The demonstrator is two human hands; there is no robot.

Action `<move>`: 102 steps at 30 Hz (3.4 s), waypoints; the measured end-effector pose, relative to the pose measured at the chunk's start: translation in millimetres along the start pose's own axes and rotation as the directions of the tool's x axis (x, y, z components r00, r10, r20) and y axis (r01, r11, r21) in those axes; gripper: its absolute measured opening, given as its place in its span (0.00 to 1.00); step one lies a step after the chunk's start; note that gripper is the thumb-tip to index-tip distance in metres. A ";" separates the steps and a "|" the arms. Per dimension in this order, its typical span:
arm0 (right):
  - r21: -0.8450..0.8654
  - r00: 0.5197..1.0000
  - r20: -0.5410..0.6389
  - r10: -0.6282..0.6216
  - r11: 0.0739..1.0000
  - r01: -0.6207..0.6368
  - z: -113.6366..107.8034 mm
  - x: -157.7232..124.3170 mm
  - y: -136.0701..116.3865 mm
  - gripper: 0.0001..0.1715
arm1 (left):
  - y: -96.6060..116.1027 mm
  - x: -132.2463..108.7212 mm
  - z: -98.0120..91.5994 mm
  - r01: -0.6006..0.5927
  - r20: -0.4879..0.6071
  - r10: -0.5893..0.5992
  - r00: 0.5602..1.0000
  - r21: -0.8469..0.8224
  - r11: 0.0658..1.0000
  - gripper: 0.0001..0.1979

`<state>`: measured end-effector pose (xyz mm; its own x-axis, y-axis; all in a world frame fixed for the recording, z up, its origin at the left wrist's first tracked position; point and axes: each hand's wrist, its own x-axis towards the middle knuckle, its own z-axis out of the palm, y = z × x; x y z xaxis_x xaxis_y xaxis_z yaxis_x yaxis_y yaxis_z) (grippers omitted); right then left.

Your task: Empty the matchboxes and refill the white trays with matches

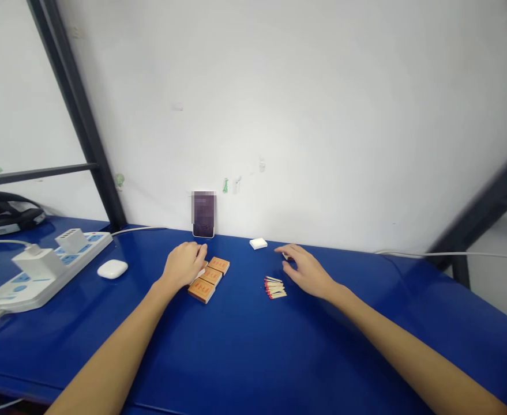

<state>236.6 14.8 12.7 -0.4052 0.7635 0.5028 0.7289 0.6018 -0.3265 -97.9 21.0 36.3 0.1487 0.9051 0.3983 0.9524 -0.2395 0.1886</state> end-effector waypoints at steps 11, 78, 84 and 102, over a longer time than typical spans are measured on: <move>0.157 0.987 -0.151 0.059 0.987 -0.035 -7.7 -44.8 -39.4 0.18 | 9.4 -2.1 -1.1 0.157 -0.081 -0.160 0.984 -0.045 0.987 0.29; 0.958 0.861 0.173 0.479 0.122 -0.260 -2.3 -34.9 -65.5 0.18 | 97.4 -39.8 25.8 -0.620 -0.470 0.429 0.771 -0.402 0.673 0.17; 0.959 0.873 0.161 0.461 0.135 -0.249 -0.6 -34.3 -65.6 0.15 | 100.2 -41.1 26.8 -0.617 -0.487 0.411 0.771 -0.410 0.672 0.18; 0.921 0.907 0.285 0.309 0.173 -0.348 -19.4 -33.5 -49.5 0.19 | 101.2 -43.7 29.0 -0.494 -0.327 0.378 0.866 -0.679 0.544 0.18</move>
<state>224.8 -45.1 27.5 -0.2999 0.9454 0.1273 -0.2414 0.0539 -0.9689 -0.4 -32.6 12.0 0.4016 0.5784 0.7100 0.2636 -0.8155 0.5152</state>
